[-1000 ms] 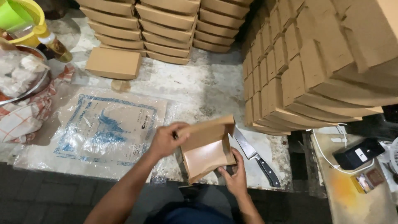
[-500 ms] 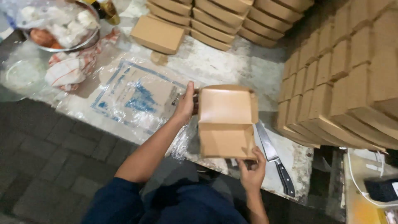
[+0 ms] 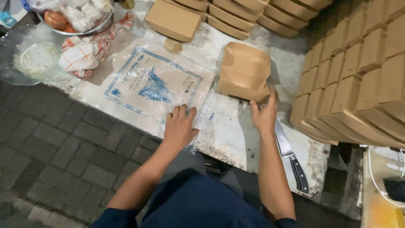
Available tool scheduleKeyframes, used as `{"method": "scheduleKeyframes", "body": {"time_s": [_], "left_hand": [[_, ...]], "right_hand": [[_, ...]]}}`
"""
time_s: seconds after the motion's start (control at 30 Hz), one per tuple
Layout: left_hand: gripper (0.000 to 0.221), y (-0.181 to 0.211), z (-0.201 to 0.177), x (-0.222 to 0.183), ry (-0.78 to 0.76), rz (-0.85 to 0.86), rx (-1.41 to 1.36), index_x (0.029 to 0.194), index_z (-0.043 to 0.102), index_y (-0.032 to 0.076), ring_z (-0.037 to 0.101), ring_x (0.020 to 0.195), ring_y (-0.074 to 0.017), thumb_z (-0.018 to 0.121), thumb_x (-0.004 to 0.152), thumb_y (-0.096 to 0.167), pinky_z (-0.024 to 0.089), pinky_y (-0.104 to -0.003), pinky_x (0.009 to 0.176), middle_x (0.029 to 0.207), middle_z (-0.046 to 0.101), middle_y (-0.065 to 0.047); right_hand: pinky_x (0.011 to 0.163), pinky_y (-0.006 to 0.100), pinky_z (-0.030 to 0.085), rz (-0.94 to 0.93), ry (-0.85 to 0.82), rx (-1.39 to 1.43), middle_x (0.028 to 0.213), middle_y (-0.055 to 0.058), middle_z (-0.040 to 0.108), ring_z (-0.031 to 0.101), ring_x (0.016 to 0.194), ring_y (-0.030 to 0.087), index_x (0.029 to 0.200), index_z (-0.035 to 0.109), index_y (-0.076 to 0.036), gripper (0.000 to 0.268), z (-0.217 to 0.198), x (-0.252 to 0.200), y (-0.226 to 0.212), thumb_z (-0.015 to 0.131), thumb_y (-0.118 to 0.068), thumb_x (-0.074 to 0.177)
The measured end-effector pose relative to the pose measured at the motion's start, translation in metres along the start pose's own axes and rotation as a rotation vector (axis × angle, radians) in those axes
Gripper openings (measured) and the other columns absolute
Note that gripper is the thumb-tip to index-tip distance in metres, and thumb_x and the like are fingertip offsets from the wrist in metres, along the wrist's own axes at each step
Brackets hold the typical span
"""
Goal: Assembling cardboard boxes and inserting paper liners for food packaging.
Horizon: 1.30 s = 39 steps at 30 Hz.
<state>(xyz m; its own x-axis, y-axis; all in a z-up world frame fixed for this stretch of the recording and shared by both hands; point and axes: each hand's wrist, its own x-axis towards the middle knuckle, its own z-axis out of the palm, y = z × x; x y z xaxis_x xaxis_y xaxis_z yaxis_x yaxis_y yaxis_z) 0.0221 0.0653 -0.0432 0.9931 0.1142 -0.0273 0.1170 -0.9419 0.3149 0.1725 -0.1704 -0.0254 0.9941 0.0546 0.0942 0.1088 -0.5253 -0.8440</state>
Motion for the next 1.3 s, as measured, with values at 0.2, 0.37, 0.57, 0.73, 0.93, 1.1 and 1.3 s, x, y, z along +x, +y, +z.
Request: {"method": "scheduleKeyframes", "body": {"time_s": [0.2, 0.37, 0.57, 0.73, 0.93, 1.1, 1.3], "left_hand": [[0.025, -0.028, 0.035, 0.007, 0.075, 0.018, -0.025, 0.107, 0.069, 0.011, 0.062, 0.099, -0.0302, 0.07, 0.084, 0.022, 0.052, -0.044, 0.078, 0.098, 0.063, -0.008], [0.012, -0.047, 0.035, 0.005, 0.204, -0.194, -0.404, 0.096, 0.075, 0.017, 0.071, 0.081, -0.029, 0.065, 0.091, 0.023, 0.058, -0.041, 0.068, 0.082, 0.072, -0.006], [0.022, -0.066, -0.006, -0.001, 0.185, -0.397, -0.731, 0.104, 0.074, 0.005, 0.072, 0.071, -0.0281, 0.059, 0.097, 0.02, 0.056, -0.04, 0.066, 0.075, 0.072, -0.013], [0.029, -0.05, -0.055, -0.01, 0.231, -0.392, -0.638, 0.123, 0.062, 0.003, 0.069, 0.09, -0.0363, 0.054, 0.096, 0.01, 0.053, -0.049, 0.079, 0.097, 0.068, -0.022], [0.038, -0.033, -0.02, 0.0, 0.309, 0.277, -0.05, 0.113, 0.071, 0.021, 0.046, 0.129, -0.0409, 0.048, 0.09, 0.003, 0.044, -0.053, 0.094, 0.14, 0.048, -0.015], [0.028, 0.004, -0.026, 0.018, 0.221, 0.149, 0.068, 0.095, 0.076, 0.006, 0.041, 0.137, -0.0329, 0.063, 0.087, 0.029, 0.031, -0.055, 0.107, 0.143, 0.052, -0.018], [0.032, -0.005, 0.0, 0.036, 0.152, 0.064, 0.137, 0.092, 0.075, -0.001, 0.04, 0.136, -0.0323, 0.075, 0.08, 0.028, 0.019, -0.061, 0.111, 0.137, 0.056, -0.02]], "right_hand": [[0.085, 0.06, 0.054, -0.201, 0.086, -0.417, 0.144, 0.03, 0.025, 0.06, 0.108, 0.048, 0.15, 0.031, -0.007, 0.082, 0.004, -0.047, -0.007, 0.076, -0.005, 0.081], [0.096, 0.046, 0.041, -0.691, 0.167, -0.389, 0.143, 0.014, 0.039, 0.047, 0.119, 0.036, 0.136, 0.052, -0.01, 0.069, 0.029, -0.048, 0.0, 0.084, -0.018, 0.076], [0.093, 0.052, 0.034, -0.411, -0.039, -0.678, 0.151, 0.009, 0.039, 0.036, 0.13, 0.041, 0.155, 0.035, -0.022, 0.074, 0.025, 0.003, -0.02, 0.073, -0.018, 0.092], [0.08, 0.041, 0.039, -0.473, 0.099, -0.759, 0.118, -0.002, 0.054, 0.051, 0.105, 0.025, 0.121, 0.061, -0.025, 0.052, 0.031, 0.018, 0.031, 0.086, -0.031, 0.076], [0.076, 0.041, 0.049, -0.486, 0.208, -0.731, 0.094, -0.002, 0.055, 0.06, 0.092, 0.024, 0.099, 0.064, -0.02, 0.028, 0.042, 0.048, 0.065, 0.084, -0.023, 0.078], [0.081, 0.04, 0.051, -0.464, 0.166, -0.648, 0.098, -0.001, 0.055, 0.064, 0.092, 0.023, 0.109, 0.065, -0.019, 0.028, 0.044, 0.044, 0.039, 0.077, -0.011, 0.085], [0.08, 0.043, 0.05, -0.477, 0.106, -0.405, 0.113, 0.003, 0.056, 0.064, 0.087, 0.026, 0.113, 0.063, -0.012, 0.029, 0.01, -0.025, 0.002, 0.074, -0.008, 0.087]]}}
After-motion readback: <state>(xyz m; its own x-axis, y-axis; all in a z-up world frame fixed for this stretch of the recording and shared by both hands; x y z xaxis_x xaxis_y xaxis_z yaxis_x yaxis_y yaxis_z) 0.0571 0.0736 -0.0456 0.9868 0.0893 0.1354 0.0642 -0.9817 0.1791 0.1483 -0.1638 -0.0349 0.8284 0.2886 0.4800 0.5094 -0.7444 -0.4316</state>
